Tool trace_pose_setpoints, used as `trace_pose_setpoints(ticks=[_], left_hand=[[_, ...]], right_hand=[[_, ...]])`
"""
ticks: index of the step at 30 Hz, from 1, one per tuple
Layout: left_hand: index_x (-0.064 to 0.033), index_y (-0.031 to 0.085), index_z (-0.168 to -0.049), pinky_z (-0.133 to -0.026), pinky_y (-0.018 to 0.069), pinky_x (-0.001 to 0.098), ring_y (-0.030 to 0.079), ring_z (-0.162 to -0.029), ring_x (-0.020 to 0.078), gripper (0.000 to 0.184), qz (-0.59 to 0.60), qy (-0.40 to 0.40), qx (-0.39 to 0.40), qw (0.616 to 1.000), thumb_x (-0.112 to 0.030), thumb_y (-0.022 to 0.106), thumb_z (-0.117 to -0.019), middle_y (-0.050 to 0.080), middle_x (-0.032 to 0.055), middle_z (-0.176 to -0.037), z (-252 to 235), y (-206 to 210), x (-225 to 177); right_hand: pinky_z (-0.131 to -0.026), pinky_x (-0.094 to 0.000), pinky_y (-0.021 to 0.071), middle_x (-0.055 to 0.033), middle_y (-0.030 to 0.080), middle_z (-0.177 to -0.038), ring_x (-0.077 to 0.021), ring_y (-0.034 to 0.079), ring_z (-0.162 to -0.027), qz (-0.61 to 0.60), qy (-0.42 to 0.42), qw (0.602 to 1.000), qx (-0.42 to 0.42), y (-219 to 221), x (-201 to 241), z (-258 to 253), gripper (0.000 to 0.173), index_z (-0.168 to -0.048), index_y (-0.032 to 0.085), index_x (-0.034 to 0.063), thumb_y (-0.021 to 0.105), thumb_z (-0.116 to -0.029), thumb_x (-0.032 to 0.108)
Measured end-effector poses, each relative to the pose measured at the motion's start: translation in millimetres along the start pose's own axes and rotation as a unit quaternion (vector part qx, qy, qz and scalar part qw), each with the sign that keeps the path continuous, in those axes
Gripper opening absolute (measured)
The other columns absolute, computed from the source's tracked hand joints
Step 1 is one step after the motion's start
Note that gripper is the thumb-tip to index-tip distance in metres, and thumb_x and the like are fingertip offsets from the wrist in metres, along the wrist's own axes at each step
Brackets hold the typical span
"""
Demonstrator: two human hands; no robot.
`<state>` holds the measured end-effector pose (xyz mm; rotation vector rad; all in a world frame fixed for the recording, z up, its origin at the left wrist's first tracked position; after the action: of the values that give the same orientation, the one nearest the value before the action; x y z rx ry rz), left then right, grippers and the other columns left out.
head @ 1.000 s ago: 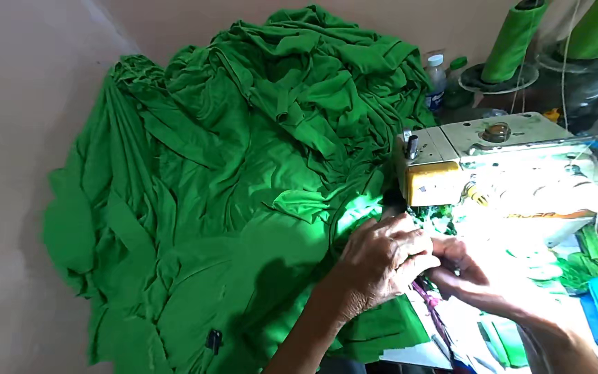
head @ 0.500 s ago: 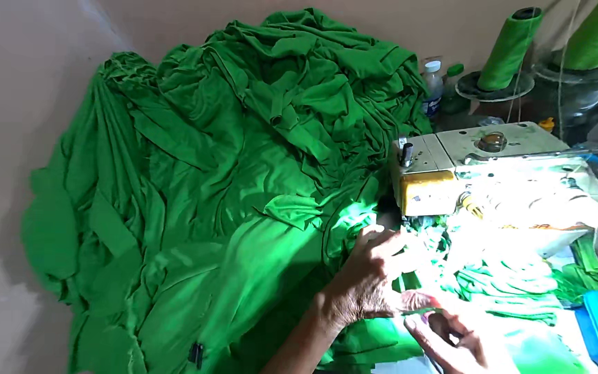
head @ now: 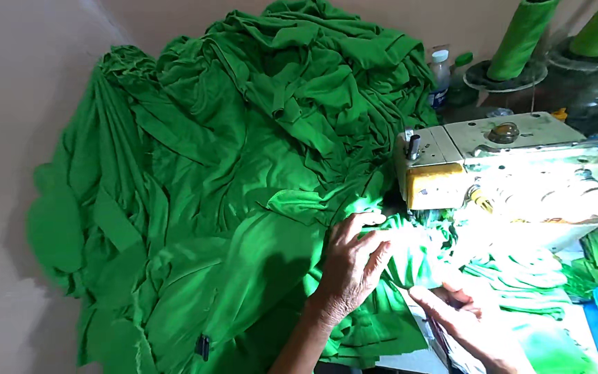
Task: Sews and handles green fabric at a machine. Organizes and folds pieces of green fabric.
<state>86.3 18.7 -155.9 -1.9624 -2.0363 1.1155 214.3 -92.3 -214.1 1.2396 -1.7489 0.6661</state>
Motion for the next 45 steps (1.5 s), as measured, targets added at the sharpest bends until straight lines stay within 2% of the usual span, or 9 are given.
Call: trace_pose_setpoints(ticks=[8, 12, 16, 20, 24, 29, 38, 41, 45], left_hand=[[-0.0066, 0.080, -0.100, -0.101, 0.0481, 0.0463, 0.065, -0.115, 0.0288, 0.024, -0.003, 0.006, 0.032, 0.999, -0.020, 0.060, -0.0976, 0.072, 0.0150, -0.115, -1, 14, -13], [-0.0104, 0.080, -0.095, -0.103, 0.0449, 0.0525, 0.065, -0.119, 0.0287, 0.024, -0.059, 0.000, 0.058, 0.997, -0.024, 0.060, -0.0979, 0.073, 0.0116, -0.114, 5, 23, -11], [-0.0125, 0.081, -0.087, -0.097, 0.0485, 0.0460, 0.070, -0.107, 0.0249, 0.024, -0.106, 0.002, -0.033, 0.994, -0.024, 0.062, -0.0957, 0.076, 0.0080, -0.101, 23, 23, -13], [-0.0161, 0.083, -0.098, -0.101, 0.0456, 0.0398, 0.066, -0.114, 0.0233, 0.020, -0.103, -0.004, -0.090, 0.991, -0.020, 0.064, -0.0942, 0.076, 0.0069, -0.107, 39, 26, -16], [-0.0155, 0.083, -0.097, -0.101, 0.0445, 0.0391, 0.066, -0.113, 0.0220, 0.019, -0.097, -0.021, -0.105, 0.990, -0.020, 0.064, -0.0935, 0.076, 0.0080, -0.107, 39, 32, -13], [-0.0193, 0.082, -0.108, -0.097, 0.0471, 0.0520, 0.065, -0.116, 0.0269, 0.023, -0.084, -0.092, -0.046, 0.991, -0.020, 0.065, -0.0927, 0.074, 0.0068, -0.116, 21, 41, -3], [-0.0132, 0.076, -0.122, -0.090, 0.0535, 0.0458, 0.059, -0.116, 0.0369, 0.026, -0.135, -0.226, 0.038, 0.964, -0.017, 0.061, -0.1004, 0.064, 0.0175, -0.129, 1, 30, -3], [-0.0087, 0.072, -0.127, -0.085, 0.0577, 0.0432, 0.066, -0.107, 0.0360, 0.030, -0.137, -0.266, 0.072, 0.951, -0.014, 0.057, -0.1022, 0.062, 0.0228, -0.130, 26, 15, -29], [0.0024, 0.076, -0.106, -0.071, 0.0596, 0.0333, 0.070, -0.082, 0.0257, 0.019, -0.065, -0.152, 0.079, 0.983, -0.004, 0.063, -0.0925, 0.068, 0.0187, -0.097, 74, -1, -68]], right_hand=[[-0.054, -0.0077, 0.0458, 0.0183, 0.066, -0.070, 0.0108, 0.055, -0.057, -0.011, 0.083, 0.995, -0.058, 1, 10, -5, 0.008, -0.087, 0.068, 0.0130, 0.068, -0.0866, 0.005], [-0.055, -0.0063, 0.0461, 0.0180, 0.066, -0.075, 0.0120, 0.054, -0.059, 0.040, 0.004, 0.998, -0.045, -2, 3, -5, 0.002, -0.092, 0.069, 0.0142, 0.067, -0.0933, 0.014], [-0.064, -0.0076, 0.0520, 0.0071, 0.070, -0.089, 0.0100, 0.060, -0.071, 0.087, -0.061, 0.990, -0.091, 0, 4, 2, 0.012, -0.097, 0.072, 0.0009, 0.066, -0.0932, 0.011], [-0.069, -0.0088, 0.0541, 0.0077, 0.072, -0.093, 0.0086, 0.063, -0.077, 0.083, -0.079, 0.987, -0.109, 3, -1, 8, 0.009, -0.098, 0.073, 0.0058, 0.067, -0.0948, 0.012], [-0.057, -0.0072, 0.0512, 0.0087, 0.071, -0.090, 0.0103, 0.059, -0.065, 0.076, -0.068, 0.988, -0.117, 2, -3, 6, 0.010, -0.100, 0.072, 0.0051, 0.065, -0.0951, 0.010], [-0.059, -0.0117, 0.0552, -0.0088, 0.071, -0.115, 0.0059, 0.063, -0.068, 0.108, -0.059, 0.986, -0.116, -2, -6, 1, 0.030, -0.122, 0.064, -0.0114, 0.059, -0.0981, 0.006], [-0.063, -0.0122, 0.0533, -0.0171, 0.068, -0.117, 0.0049, 0.062, -0.071, 0.141, -0.079, 0.983, -0.083, 9, 6, 5, 0.028, -0.115, 0.067, -0.0127, 0.052, -0.0998, 0.005], [-0.069, -0.0176, 0.0543, -0.0217, 0.062, -0.134, -0.0045, 0.066, -0.084, 0.201, -0.128, 0.971, -0.012, 19, 9, 6, 0.036, -0.130, 0.065, -0.0042, 0.050, -0.0991, 0.007], [-0.101, -0.0331, 0.0522, -0.0176, 0.062, -0.138, -0.0215, 0.063, -0.123, 0.351, -0.165, 0.919, 0.066, 22, 7, 15, 0.043, -0.137, 0.063, 0.0059, 0.049, -0.0974, 0.010]])
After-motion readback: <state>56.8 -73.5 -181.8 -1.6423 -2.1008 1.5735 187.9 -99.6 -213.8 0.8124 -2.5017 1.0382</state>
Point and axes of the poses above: each hand's wrist, its own z-axis away from the middle knuckle, its own y-axis out of the palm, x = y × z, the point moved 5 cm from there along -z, towards the middle knuckle
